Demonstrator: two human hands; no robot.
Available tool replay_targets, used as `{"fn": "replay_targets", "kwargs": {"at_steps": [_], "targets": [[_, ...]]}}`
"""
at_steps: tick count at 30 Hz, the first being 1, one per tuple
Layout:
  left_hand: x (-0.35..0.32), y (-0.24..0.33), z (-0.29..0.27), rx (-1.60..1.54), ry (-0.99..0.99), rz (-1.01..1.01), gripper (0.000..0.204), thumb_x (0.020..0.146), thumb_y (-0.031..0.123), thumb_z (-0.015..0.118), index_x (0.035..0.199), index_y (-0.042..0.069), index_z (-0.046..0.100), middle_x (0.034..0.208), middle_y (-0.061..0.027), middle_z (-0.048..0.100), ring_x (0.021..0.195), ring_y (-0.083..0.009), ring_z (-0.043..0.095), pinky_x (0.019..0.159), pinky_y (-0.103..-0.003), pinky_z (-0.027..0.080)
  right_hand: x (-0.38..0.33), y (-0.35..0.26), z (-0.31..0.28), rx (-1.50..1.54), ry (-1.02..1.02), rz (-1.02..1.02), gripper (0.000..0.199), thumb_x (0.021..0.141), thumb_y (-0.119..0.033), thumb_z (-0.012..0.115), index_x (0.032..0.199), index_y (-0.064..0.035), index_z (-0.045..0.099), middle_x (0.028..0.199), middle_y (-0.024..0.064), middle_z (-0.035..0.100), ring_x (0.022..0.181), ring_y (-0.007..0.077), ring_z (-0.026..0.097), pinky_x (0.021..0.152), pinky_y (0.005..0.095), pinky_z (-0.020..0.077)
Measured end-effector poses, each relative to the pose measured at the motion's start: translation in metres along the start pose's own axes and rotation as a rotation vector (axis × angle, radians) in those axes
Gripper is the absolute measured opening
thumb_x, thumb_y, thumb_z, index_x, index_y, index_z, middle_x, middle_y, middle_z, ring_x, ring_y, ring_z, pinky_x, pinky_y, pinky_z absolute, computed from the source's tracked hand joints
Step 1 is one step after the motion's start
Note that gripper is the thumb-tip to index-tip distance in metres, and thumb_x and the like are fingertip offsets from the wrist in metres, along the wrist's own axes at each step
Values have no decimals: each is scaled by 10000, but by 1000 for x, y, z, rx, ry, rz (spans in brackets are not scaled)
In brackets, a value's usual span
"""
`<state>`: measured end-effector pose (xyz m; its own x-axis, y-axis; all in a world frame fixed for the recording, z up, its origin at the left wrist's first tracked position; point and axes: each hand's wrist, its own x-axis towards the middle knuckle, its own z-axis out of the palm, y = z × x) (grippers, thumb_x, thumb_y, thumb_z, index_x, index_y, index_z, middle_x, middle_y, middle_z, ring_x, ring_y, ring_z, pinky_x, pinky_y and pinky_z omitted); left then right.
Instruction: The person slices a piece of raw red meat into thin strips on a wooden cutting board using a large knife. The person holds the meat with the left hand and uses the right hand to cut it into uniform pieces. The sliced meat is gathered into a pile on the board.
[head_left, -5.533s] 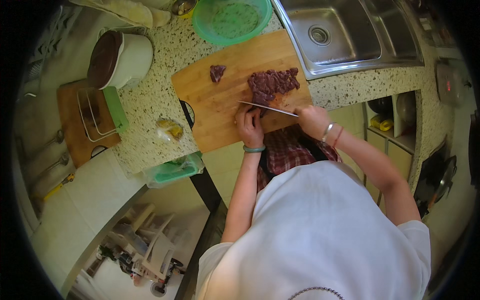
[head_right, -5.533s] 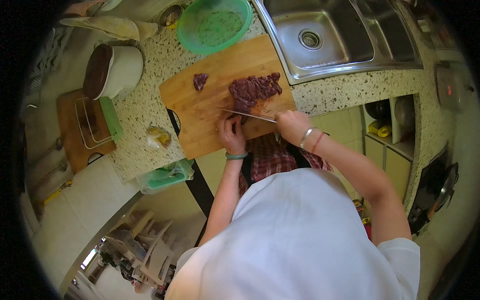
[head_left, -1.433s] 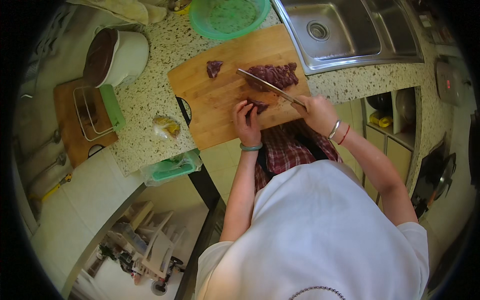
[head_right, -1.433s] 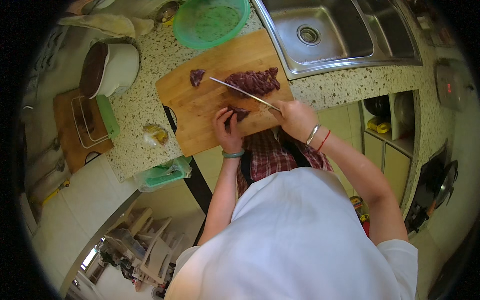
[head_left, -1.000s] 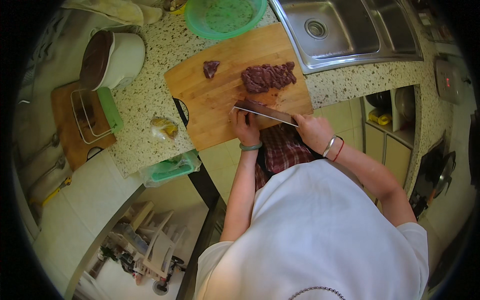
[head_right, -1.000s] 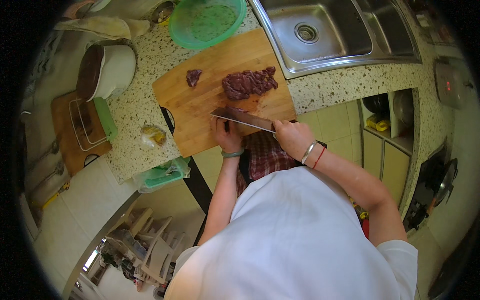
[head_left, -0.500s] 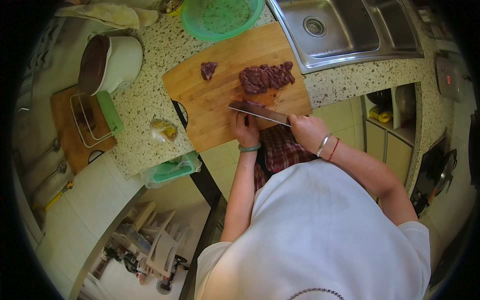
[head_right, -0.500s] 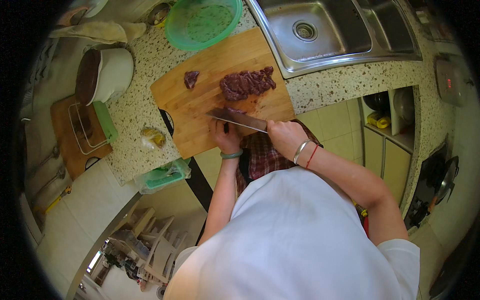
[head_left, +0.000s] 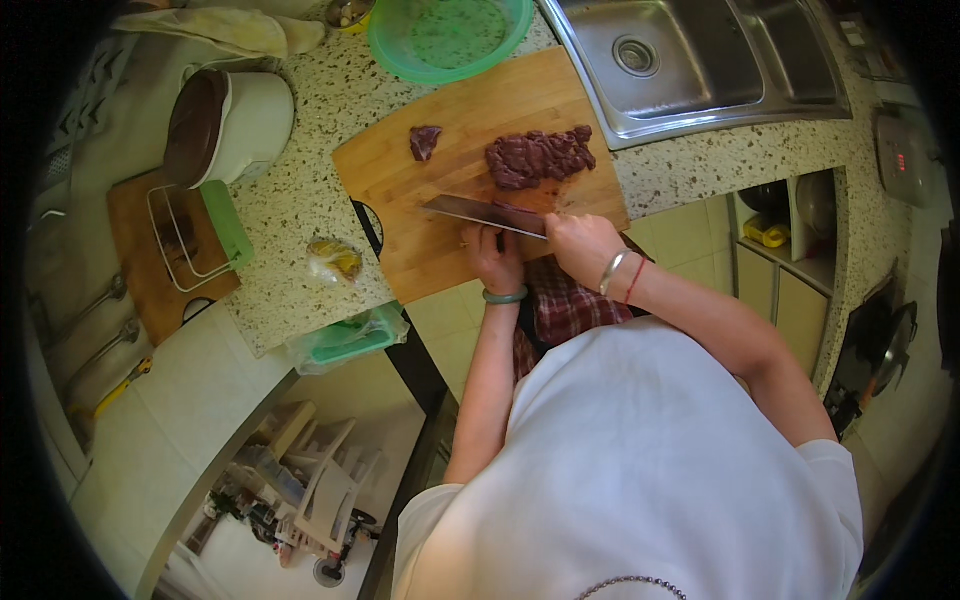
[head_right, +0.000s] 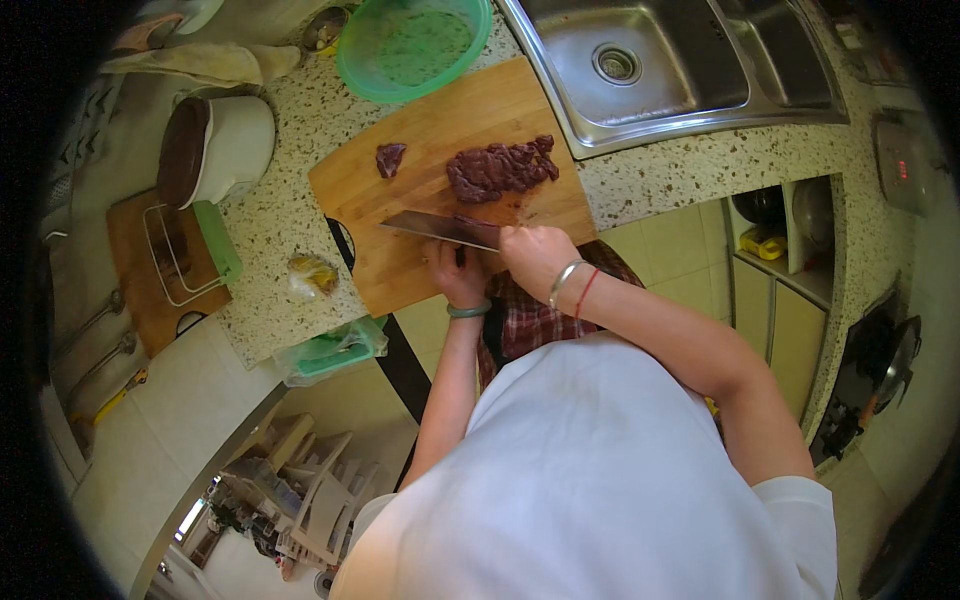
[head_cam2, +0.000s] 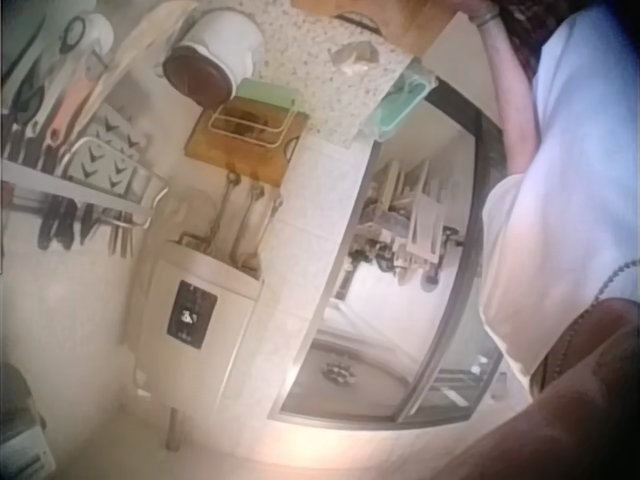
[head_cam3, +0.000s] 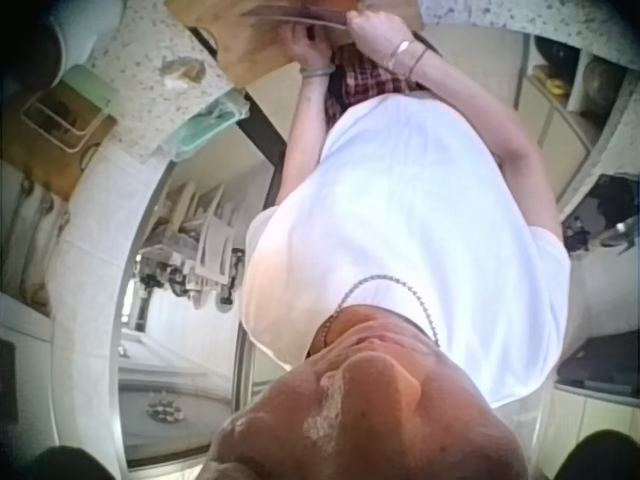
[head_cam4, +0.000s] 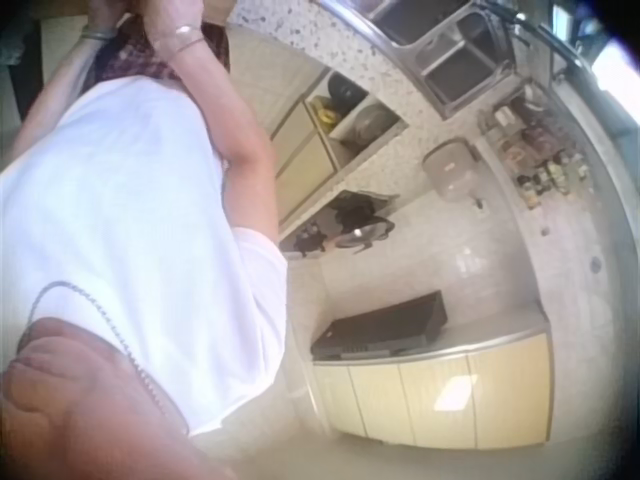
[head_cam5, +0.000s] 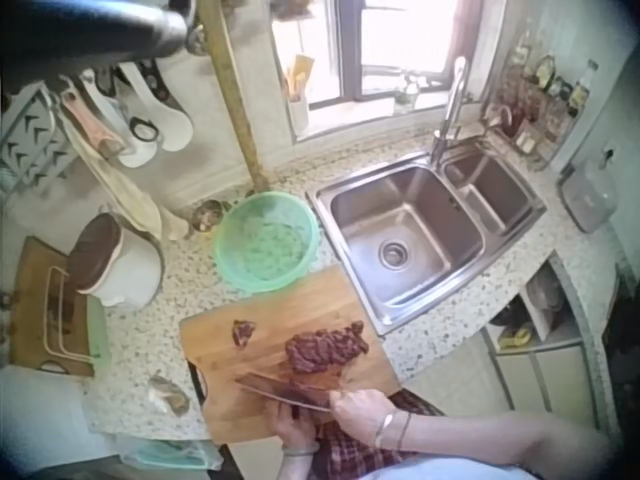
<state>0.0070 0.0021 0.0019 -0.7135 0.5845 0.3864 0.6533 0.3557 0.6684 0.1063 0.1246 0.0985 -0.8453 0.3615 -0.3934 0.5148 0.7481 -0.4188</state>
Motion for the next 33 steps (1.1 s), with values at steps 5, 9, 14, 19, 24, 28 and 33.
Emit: {"fn": "replay_targets", "kwargs": {"at_steps": [5,9,14,19,24,28,33], "targets": [[-5,-2,2,-58,-4,-81,118,754,-37,656,845,2,591,886,-166,562,829,-368,552,736,-423,455,-36,27,-5,23,-81,87,80,836,-65,535,876,-11,579,772,196,677,716,357,686,622,436,555],[-4,-2,0,-55,-26,-81,111,755,-24,667,827,6,588,863,-159,558,818,-362,552,724,-417,453,-33,24,-11,29,-118,103,81,837,-62,535,870,-9,586,771,195,676,737,356,688,624,440,555],[2,1,-1,-64,-6,-31,110,753,-5,689,811,13,598,849,-146,560,816,-352,553,728,-416,451,3,7,0,-2,-20,-6,108,840,-86,553,899,-9,600,800,195,678,750,358,685,652,430,559],[1,-1,0,-96,-17,-24,100,769,-8,693,835,21,624,925,-127,605,874,-325,578,782,-397,465,23,11,-1,75,7,31,156,840,-168,595,880,-32,660,840,205,685,790,377,677,700,452,557],[2,3,-2,-101,-14,-17,109,801,5,697,894,25,645,1027,-130,627,971,-310,593,873,-377,470,15,52,-3,386,206,-9,259,894,-280,612,896,-31,681,771,229,634,745,414,620,656,474,512],[-1,5,0,-207,51,-87,134,818,30,705,941,27,651,1030,-147,616,988,-316,585,884,-380,468,-2,58,-7,293,192,21,288,901,-300,610,853,-22,670,713,240,621,682,419,615,620,496,500],[0,8,-2,-118,38,-75,164,815,40,715,961,16,646,1034,-156,609,989,-332,579,872,-390,468,-27,51,-4,205,129,18,260,919,-284,578,881,-44,670,730,234,640,693,419,630,628,498,511]]}}
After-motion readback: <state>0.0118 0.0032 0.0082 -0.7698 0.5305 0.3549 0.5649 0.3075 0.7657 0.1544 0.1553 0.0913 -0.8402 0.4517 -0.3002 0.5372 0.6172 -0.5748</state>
